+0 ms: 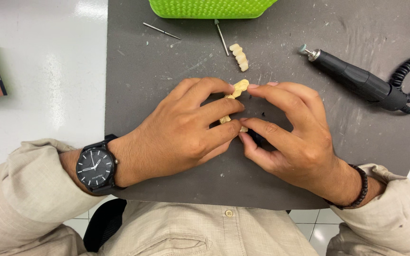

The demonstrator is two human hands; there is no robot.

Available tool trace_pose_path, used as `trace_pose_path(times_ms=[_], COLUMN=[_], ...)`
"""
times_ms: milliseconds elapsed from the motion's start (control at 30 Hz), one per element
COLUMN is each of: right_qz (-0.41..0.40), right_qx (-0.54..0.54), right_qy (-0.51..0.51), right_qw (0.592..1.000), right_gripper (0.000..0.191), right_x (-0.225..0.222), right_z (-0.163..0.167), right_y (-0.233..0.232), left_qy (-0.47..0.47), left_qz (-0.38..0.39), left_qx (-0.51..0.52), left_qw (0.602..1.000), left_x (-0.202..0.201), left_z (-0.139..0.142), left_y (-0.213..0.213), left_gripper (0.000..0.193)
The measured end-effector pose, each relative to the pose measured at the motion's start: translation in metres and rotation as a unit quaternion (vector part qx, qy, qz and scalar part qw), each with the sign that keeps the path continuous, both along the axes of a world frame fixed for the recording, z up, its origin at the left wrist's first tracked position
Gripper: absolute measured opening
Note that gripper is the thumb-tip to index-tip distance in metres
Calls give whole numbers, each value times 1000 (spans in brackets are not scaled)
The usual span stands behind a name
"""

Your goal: The person fits individual artificial teeth onto a dental model denture arch, places blue articulating paper between the teeth and presses them together to mark contact points, and uses a rotary handpiece to adjust a tooth. They repeat the fitting and marking cycle across several teeth on the bench.

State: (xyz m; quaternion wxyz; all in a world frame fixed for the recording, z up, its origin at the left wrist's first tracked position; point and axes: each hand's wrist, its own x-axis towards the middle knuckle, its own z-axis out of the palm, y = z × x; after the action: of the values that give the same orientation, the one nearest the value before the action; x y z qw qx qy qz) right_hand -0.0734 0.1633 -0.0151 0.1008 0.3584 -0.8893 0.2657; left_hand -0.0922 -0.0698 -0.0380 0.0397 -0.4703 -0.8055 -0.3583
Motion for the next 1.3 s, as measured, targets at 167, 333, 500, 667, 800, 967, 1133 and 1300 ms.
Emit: trace_pose_path(times_ms=[167,333,500,667,800,967,1133,1300], right_qz=[8,8,20,17,12,11,10,16], right_qx=[2,-6,-4,-5,-1,0,-5,-6], right_qy=[-3,-21,-8,-34,-24,-18,-16,-7], right_qw=[1000,1000,1000,999,1000,1000,1000,1000], right_gripper=[27,26,26,28,31,31,28,25], right_x=[3,4,3,-1,-2,-5,-5,-5], right_z=[-5,-10,-11,-8,-2,1,-2,-5], right_y=[5,8,10,8,5,3,3,5], left_qy=[-5,1,4,0,0,-12,-12,-5], left_qz=[11,8,9,8,11,6,5,8], left_qx=[-5,-7,-9,-11,-10,-2,-4,-8], left_qw=[1000,1000,1000,1000,1000,1000,1000,1000], left_x=[1,1,1,1,1,0,0,0], left_z=[2,1,1,0,-2,-2,-2,-2], left_y=[1,0,1,0,1,1,1,2], left_gripper=[24,21,23,24,24,25,26,25])
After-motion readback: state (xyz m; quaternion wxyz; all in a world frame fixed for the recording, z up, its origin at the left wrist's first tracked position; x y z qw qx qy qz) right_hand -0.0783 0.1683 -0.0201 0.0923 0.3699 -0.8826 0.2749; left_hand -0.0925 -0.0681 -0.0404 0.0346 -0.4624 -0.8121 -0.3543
